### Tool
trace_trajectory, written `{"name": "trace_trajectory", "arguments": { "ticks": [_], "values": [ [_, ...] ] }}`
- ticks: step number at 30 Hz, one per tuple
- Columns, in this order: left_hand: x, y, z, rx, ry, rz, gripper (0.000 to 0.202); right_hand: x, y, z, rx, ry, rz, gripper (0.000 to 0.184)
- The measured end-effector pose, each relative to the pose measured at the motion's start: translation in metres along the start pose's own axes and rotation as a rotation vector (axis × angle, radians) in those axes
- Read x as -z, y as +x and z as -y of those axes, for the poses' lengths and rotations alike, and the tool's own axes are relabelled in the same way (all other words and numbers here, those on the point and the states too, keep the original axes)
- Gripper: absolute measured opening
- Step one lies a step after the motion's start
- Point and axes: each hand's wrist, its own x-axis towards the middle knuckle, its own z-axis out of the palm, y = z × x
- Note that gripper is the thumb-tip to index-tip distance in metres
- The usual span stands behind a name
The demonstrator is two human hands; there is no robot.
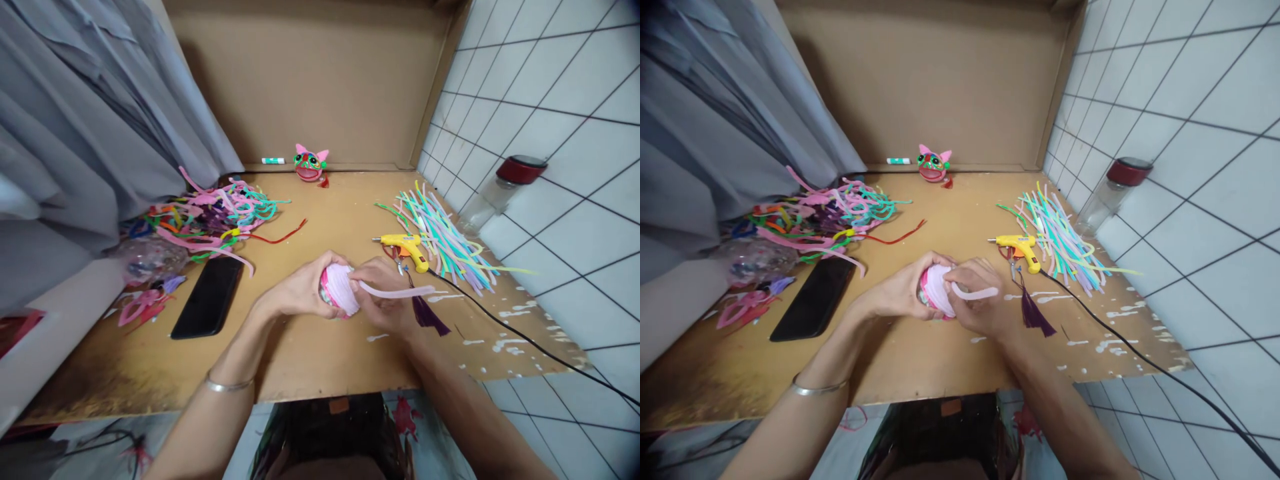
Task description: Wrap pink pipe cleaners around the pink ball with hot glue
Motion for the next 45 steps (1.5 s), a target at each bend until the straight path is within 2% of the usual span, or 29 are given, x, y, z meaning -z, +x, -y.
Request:
{"name": "trace_trajectory", "arguments": {
  "ticks": [11,16,22,27,33,37,45],
  "values": [
    [0.002,0.001,0.005,-0.011,-0.010,-0.012,0.072,0.001,0.000,-0.001,-0.007,0.041,0.022,0.020],
    [0.001,0.004,0.014,-0.028,-0.077,-0.008,0.073,-0.002,0.000,-0.006,-0.065,-0.005,0.087,0.019],
    [-0.002,0.007,0.021,-0.053,-0.165,-0.002,0.071,-0.010,-0.003,-0.014,-0.105,0.015,0.049,0.019],
    [-0.002,0.009,0.025,-0.070,-0.202,-0.017,0.071,-0.012,-0.004,-0.021,-0.227,0.071,0.054,0.022],
    [-0.001,0.010,0.029,-0.036,-0.298,0.000,0.073,-0.013,-0.006,-0.032,-0.389,0.167,0.149,0.032],
    [0.000,0.010,0.028,-0.029,-0.339,0.002,0.073,-0.012,-0.006,-0.035,-0.429,0.212,0.206,0.035],
    [0.003,0.009,0.027,-0.024,-0.340,0.022,0.074,-0.014,-0.009,-0.042,-0.541,0.258,0.231,0.048]
  ]
}}
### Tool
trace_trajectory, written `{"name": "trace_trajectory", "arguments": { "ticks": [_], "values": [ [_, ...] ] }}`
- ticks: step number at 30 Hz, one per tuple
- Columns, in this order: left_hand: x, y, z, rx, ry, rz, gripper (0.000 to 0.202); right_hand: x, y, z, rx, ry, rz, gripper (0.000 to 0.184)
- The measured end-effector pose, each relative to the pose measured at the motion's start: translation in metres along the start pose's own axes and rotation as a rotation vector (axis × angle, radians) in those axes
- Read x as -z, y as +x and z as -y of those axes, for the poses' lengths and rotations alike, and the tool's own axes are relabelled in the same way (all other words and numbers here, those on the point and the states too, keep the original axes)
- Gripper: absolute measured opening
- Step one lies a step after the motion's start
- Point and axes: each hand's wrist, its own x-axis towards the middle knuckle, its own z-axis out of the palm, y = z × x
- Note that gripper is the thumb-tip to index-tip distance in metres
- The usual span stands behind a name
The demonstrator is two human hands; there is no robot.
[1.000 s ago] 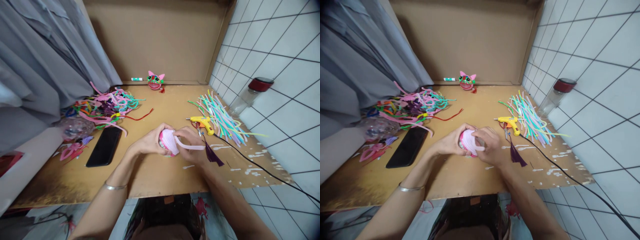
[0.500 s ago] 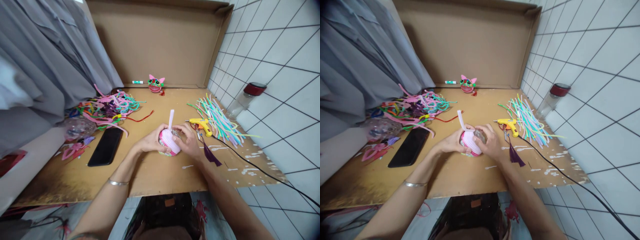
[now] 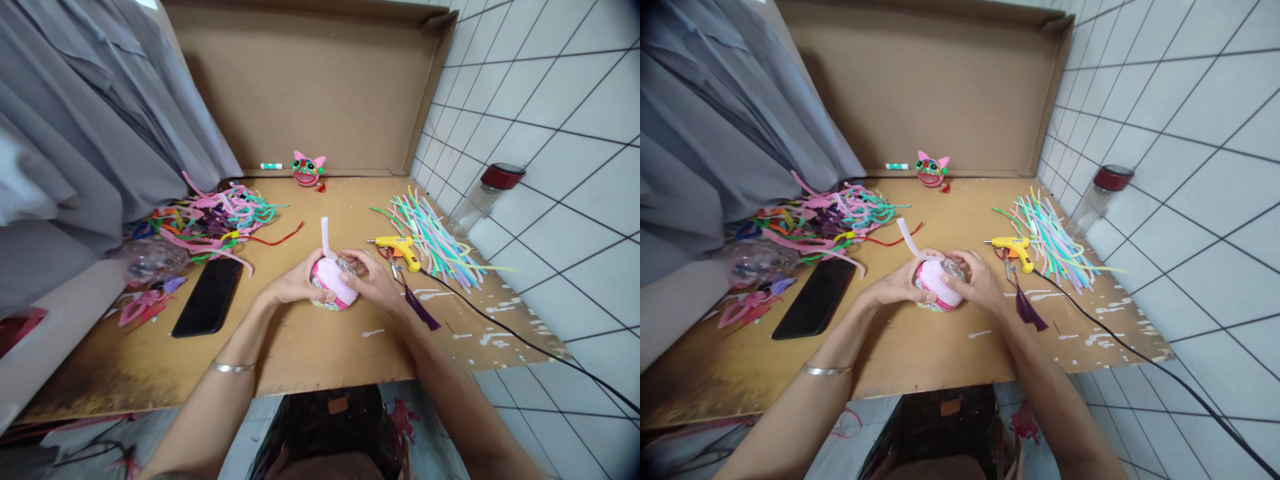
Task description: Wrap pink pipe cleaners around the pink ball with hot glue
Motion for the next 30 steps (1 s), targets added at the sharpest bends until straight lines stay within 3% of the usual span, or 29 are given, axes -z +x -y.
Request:
{"name": "trace_trajectory", "arguments": {
  "ticks": [6,17,30],
  "values": [
    [0.008,-0.003,0.001,0.053,0.073,0.001,0.075,-0.002,0.002,-0.010,-0.097,-0.033,0.042,0.061],
    [0.017,-0.007,-0.004,0.085,0.068,0.084,0.074,-0.006,0.000,-0.015,-0.026,-0.061,0.124,0.062],
    [0.020,-0.011,-0.008,0.116,0.004,0.121,0.078,-0.005,-0.002,0.004,0.024,-0.164,0.132,0.054]
  ]
}}
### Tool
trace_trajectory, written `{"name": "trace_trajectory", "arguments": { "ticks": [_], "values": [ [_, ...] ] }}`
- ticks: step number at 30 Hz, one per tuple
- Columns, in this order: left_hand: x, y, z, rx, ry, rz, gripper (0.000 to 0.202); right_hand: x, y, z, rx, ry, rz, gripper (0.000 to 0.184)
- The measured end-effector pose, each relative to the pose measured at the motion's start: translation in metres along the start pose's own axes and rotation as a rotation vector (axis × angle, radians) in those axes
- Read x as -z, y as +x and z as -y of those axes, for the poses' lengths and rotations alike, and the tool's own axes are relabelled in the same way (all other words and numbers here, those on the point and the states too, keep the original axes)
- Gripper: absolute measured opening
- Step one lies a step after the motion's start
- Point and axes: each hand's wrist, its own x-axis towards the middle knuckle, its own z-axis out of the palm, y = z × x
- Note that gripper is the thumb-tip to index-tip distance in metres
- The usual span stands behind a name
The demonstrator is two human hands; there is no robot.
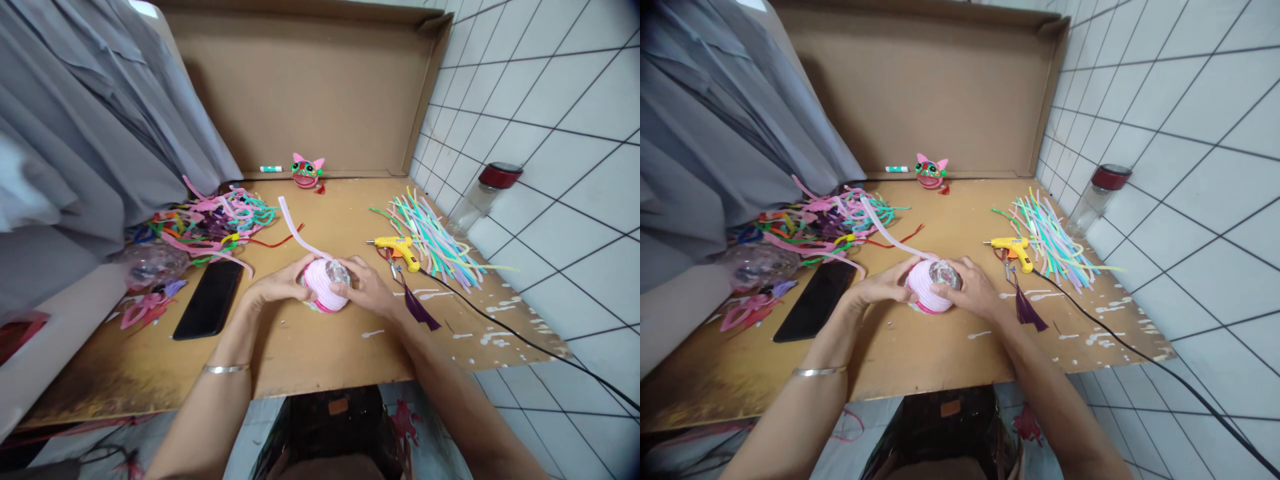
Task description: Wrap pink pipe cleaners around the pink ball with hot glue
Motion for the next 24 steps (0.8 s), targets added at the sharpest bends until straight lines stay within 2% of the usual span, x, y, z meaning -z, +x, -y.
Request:
{"name": "trace_trajectory", "arguments": {
  "ticks": [5,10,16,24],
  "values": [
    [0.0000,-0.0001,0.0004,-0.001,0.004,-0.012,0.078,-0.0007,-0.0001,0.0003,0.032,-0.029,-0.004,0.055],
    [0.0001,0.0004,0.0012,-0.014,-0.003,-0.019,0.079,-0.0040,-0.0001,-0.0010,0.018,-0.017,-0.083,0.062],
    [0.0004,0.0006,0.0010,-0.017,0.004,-0.017,0.074,-0.0022,-0.0002,0.0035,0.070,0.040,-0.124,0.046],
    [0.0006,0.0007,0.0034,-0.007,0.014,-0.012,0.073,-0.0021,0.0002,0.0001,0.075,0.050,-0.118,0.046]
  ]
}}
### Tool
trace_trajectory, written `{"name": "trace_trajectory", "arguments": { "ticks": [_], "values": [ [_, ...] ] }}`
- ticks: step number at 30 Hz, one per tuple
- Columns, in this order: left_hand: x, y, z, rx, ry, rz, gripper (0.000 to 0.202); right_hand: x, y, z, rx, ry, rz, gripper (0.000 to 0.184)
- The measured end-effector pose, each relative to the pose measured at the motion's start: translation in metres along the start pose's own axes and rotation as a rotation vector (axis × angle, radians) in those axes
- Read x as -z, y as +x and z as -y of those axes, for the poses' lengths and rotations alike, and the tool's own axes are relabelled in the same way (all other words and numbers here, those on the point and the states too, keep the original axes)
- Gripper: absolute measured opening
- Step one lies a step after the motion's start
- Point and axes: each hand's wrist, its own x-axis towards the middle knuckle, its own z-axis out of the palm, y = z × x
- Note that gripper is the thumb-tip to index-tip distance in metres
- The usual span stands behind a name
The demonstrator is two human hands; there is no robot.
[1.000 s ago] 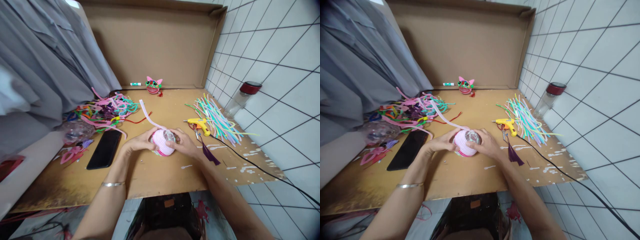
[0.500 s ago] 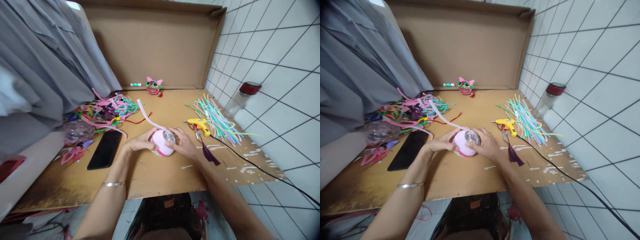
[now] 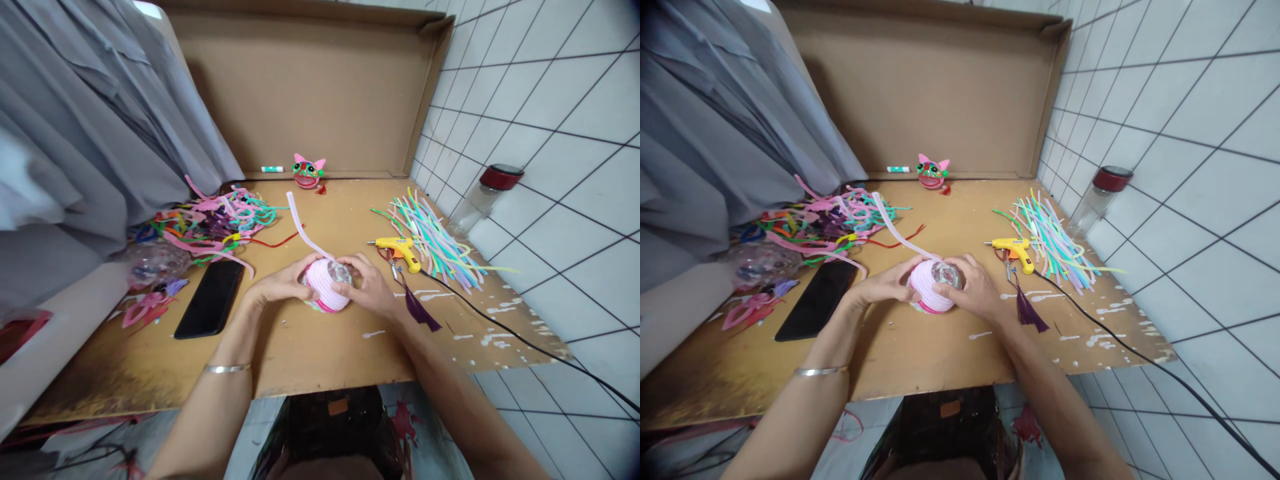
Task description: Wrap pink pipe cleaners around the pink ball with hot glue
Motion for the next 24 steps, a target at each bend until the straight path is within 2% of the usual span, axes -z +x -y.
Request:
{"name": "trace_trajectory", "arguments": {
  "ticks": [9,24],
  "values": [
    [0.0021,0.0020,0.0086,-0.047,-0.026,0.011,0.076,0.0001,-0.0006,-0.0017,0.015,0.008,0.003,0.046],
    [-0.0012,0.0030,0.0045,-0.024,-0.044,0.002,0.076,-0.0019,0.0004,-0.0035,-0.044,0.059,-0.021,0.042]
  ]
}}
